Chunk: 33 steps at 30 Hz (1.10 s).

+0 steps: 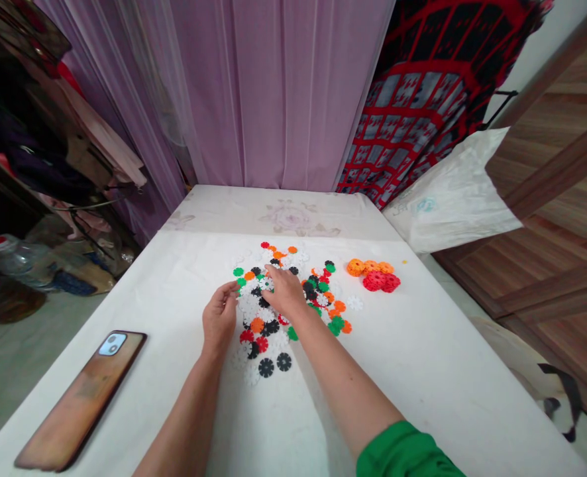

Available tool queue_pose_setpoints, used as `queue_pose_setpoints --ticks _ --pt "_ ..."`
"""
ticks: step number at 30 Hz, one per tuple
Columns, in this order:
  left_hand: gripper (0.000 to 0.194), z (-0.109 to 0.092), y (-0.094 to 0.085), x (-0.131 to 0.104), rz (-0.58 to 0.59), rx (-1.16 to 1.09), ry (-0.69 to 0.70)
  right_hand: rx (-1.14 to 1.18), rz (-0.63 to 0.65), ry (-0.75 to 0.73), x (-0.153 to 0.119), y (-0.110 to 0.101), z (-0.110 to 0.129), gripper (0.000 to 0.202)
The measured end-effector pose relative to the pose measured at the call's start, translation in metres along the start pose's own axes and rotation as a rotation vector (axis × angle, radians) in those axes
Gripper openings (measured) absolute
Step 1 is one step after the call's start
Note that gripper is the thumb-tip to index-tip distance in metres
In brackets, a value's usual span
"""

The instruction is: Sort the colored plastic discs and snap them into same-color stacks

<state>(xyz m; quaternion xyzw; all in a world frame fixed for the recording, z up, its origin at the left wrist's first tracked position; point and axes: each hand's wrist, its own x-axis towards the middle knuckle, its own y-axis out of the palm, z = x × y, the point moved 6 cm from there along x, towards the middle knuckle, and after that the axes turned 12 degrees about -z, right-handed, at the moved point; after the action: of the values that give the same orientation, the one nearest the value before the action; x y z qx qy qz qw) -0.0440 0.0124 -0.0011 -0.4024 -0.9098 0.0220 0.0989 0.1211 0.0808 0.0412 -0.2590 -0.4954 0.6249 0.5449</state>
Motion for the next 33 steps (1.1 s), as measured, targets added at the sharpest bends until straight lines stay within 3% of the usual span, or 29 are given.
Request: queue_pose_setpoints --ticks 4,10,13,18,22,33 --pt "0.034 -0.001 0.000 0.000 0.005 0.000 -0.001 0.037 -0.040 0.007 -0.002 0.002 0.000 0.065" --pt "0.034 -0.003 0.000 -0.001 0.002 0.006 -0.011 0.273 -0.269 -0.019 -0.018 -0.015 -0.018 0.068" --pt "0.034 -0.003 0.000 -0.002 0.005 0.017 -0.003 0.358 -0.349 0.051 -0.035 -0.034 -0.053 0.070" --pt "0.035 -0.003 0.000 -0.001 0.020 0.065 0.015 0.324 -0.497 0.288 -0.075 -0.069 -0.138 0.070" --pt "0.036 -0.002 0.000 -0.001 0.028 0.111 0.027 0.242 -0.548 0.444 -0.101 -0.077 -0.187 0.071" --pt "0.036 -0.004 -0.002 0.000 0.021 0.143 0.014 0.203 -0.544 0.379 -0.106 -0.064 -0.194 0.063"
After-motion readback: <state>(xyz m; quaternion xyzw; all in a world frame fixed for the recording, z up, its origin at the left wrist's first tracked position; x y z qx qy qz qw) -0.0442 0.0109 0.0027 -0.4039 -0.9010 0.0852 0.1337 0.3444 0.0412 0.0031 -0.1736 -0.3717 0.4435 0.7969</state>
